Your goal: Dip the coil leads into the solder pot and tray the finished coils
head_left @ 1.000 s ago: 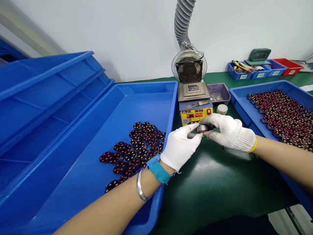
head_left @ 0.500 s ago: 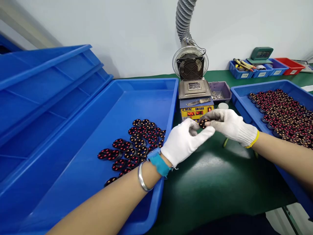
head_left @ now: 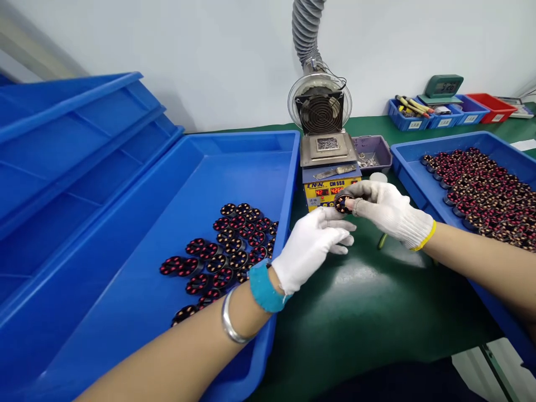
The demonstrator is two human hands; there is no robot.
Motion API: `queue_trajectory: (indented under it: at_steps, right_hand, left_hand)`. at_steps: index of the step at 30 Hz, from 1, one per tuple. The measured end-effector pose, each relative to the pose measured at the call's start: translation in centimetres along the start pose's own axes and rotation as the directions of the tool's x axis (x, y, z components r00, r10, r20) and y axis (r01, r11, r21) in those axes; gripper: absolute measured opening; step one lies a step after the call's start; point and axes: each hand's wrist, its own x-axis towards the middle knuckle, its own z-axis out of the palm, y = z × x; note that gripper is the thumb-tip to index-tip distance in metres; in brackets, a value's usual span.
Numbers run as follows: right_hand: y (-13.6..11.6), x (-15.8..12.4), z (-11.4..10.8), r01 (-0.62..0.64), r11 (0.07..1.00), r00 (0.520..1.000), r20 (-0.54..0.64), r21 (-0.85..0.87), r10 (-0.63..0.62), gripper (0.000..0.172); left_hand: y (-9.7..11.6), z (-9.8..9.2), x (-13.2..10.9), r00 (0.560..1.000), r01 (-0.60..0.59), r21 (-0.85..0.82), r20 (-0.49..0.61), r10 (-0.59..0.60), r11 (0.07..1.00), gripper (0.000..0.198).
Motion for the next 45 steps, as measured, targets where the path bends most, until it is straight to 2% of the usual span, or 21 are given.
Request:
queue_trajectory:
  at_steps: [4, 8, 10, 12, 14, 16, 17, 20, 23, 26, 28, 32, 36, 39, 42, 45]
  right_hand:
    - [0.4, -0.1, 0.0, 0.007, 0.996, 1.000, -0.027, -0.083, -0.009, 0.025]
    - [0.5, -0.3, 0.3, -0.019, 0.998, 0.999, -0.036, -0.067, 0.017, 0.025]
    - [0.4, -0.3, 0.3, -0.033, 0.997, 0.999, -0.045, -0.067, 0.030, 0.025]
    - [0.4, -0.2, 0.2, -0.048, 0.996, 0.998, -0.054, -0.070, 0.045, 0.025]
    - [0.3, 0.0, 0.0, -0.061, 0.996, 0.997, -0.060, -0.065, 0.057, 0.026]
    - [0.1, 0.0, -0.1, -0.068, 0.996, 0.996, -0.057, -0.053, 0.065, 0.027]
    - [0.0, -0.1, 0.0, -0.072, 0.996, 0.996, -0.053, -0.052, 0.069, 0.027]
    - [-0.4, -0.7, 0.4, -0.066, 0.995, 0.997, -0.038, -0.072, 0.064, 0.022]
    - [-0.7, -1.1, 0.7, -0.041, 0.996, 0.999, -0.020, -0.082, 0.040, 0.018]
    - [-0.6, -0.9, 0.3, -0.024, 0.995, 0.997, -0.076, -0.096, 0.016, 0.018]
    - [-0.5, -0.5, -0.3, -0.019, 0.995, 0.992, -0.130, -0.094, 0.007, 0.020]
    - [-0.7, -0.4, -0.6, -0.018, 0.996, 0.989, -0.145, -0.086, 0.005, 0.022]
    - [-1.3, -1.3, 0.2, -0.030, 0.991, 0.999, -0.047, -0.130, 0.024, 0.019]
    - [-1.5, -1.2, 0.1, 0.014, 0.987, 0.999, -0.049, -0.158, -0.022, 0.020]
    - [-1.9, 0.9, -1.3, 0.096, 0.961, 0.983, -0.128, -0.261, -0.133, 0.023]
    - [-3.3, 4.9, -2.8, 0.136, 0.842, 0.942, -0.194, -0.523, -0.273, 0.021]
  left_hand:
    - [-0.2, 0.3, 0.1, 0.994, -0.078, 0.192, -0.057, 0.090, 0.978, 0.029]
    - [-0.6, -0.1, 0.6, 0.995, -0.075, 0.217, -0.047, 0.087, 0.973, 0.027]
    - [-0.7, -0.3, 0.6, 0.987, -0.133, 0.198, -0.064, 0.148, 0.971, 0.022]
    - [-0.7, -0.4, 0.5, 0.949, -0.255, 0.173, -0.144, 0.281, 0.951, 0.019]
    - [-0.6, -0.5, 0.3, 0.863, -0.393, 0.167, -0.271, 0.426, 0.904, 0.018]
    - [-0.5, -0.6, 0.2, 0.789, -0.464, 0.196, -0.352, 0.504, 0.864, 0.020]
    - [-0.4, -0.7, 0.3, 0.776, -0.470, 0.214, -0.362, 0.516, 0.856, 0.024]
    - [-0.5, -0.8, 0.5, 0.811, -0.415, 0.287, -0.314, 0.494, 0.863, 0.033]
    - [-0.8, -0.7, 0.6, 0.849, -0.340, 0.438, -0.238, 0.472, 0.832, 0.034]
    - [-1.1, -0.5, 0.3, 0.903, -0.302, 0.571, -0.084, 0.420, 0.763, 0.034]
    - [-1.1, -0.3, 0.1, 0.922, -0.295, 0.587, -0.032, 0.385, 0.754, 0.033]
    - [-1.1, -0.3, 0.4, 0.905, -0.264, 0.510, -0.164, 0.393, 0.819, 0.034]
    - [-1.3, -0.6, 0.8, 0.935, -0.267, 0.419, -0.106, 0.339, 0.868, 0.029]
    - [-1.7, -0.7, 0.7, 0.929, -0.301, 0.363, -0.097, 0.357, 0.882, 0.027]
    - [-1.8, -0.6, 0.5, 0.912, -0.365, 0.343, -0.056, 0.406, 0.866, 0.024]
    - [-1.8, -0.7, 0.5, 0.914, -0.381, 0.360, 0.011, 0.405, 0.852, 0.028]
